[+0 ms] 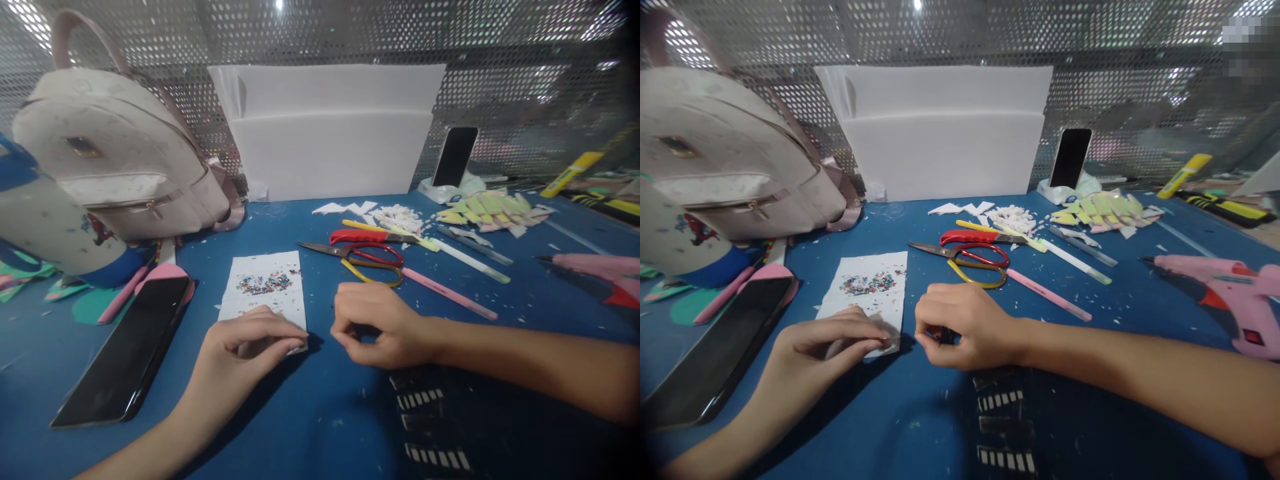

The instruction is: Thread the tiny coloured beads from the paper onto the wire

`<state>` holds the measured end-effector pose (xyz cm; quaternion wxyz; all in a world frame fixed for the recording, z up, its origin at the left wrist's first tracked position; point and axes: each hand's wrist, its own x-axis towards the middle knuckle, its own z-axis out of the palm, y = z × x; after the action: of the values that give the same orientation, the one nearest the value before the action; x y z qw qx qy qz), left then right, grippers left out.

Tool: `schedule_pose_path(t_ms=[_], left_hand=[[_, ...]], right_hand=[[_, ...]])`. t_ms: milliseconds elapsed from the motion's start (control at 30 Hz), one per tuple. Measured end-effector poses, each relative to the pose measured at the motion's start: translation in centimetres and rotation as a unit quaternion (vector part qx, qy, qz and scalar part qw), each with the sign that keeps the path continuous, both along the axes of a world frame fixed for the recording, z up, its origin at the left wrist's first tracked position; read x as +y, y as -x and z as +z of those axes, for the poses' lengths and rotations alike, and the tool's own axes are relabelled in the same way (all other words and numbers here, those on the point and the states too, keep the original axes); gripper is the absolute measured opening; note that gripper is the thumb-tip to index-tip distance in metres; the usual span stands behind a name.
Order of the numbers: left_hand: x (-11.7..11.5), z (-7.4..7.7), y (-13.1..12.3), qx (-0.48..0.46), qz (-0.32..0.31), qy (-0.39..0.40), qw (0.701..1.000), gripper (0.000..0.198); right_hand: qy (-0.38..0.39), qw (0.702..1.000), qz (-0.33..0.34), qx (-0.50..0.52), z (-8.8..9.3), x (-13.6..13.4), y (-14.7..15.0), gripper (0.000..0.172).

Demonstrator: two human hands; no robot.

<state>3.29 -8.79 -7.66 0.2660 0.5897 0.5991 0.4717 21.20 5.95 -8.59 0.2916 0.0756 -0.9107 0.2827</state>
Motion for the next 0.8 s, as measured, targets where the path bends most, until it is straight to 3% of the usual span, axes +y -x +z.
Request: schedule_pose_path(t_ms=[233,467,633,800], left_hand=[[-0.4,-0.1,-0.3,0.121,-0.052,-0.037,0.991,0.012],[-0.6,-0.4,-1.2,0.28,-0.06,-0.08,0.955,0.011],[-0.5,-0.7,-1.6,0.304,-0.06,-0.097,0.946,0.015],[-0.7,-0.7,-1.6,0.295,-0.091,-0.094,0.946,0.005]], right_hand=[[-0.025,0.999,0.02,-0.028,-0.2,0.0,0.1,0.013],[-0.047,0.995,0.076,-0.036,0.0,0.1,-0.1,0.014],[-0.079,0.993,0.088,-0.011,-0.3,0.2,-0.2,0.012],[-0.057,0.995,0.084,-0.001,-0.3,0.3,-0.1,0.007]])
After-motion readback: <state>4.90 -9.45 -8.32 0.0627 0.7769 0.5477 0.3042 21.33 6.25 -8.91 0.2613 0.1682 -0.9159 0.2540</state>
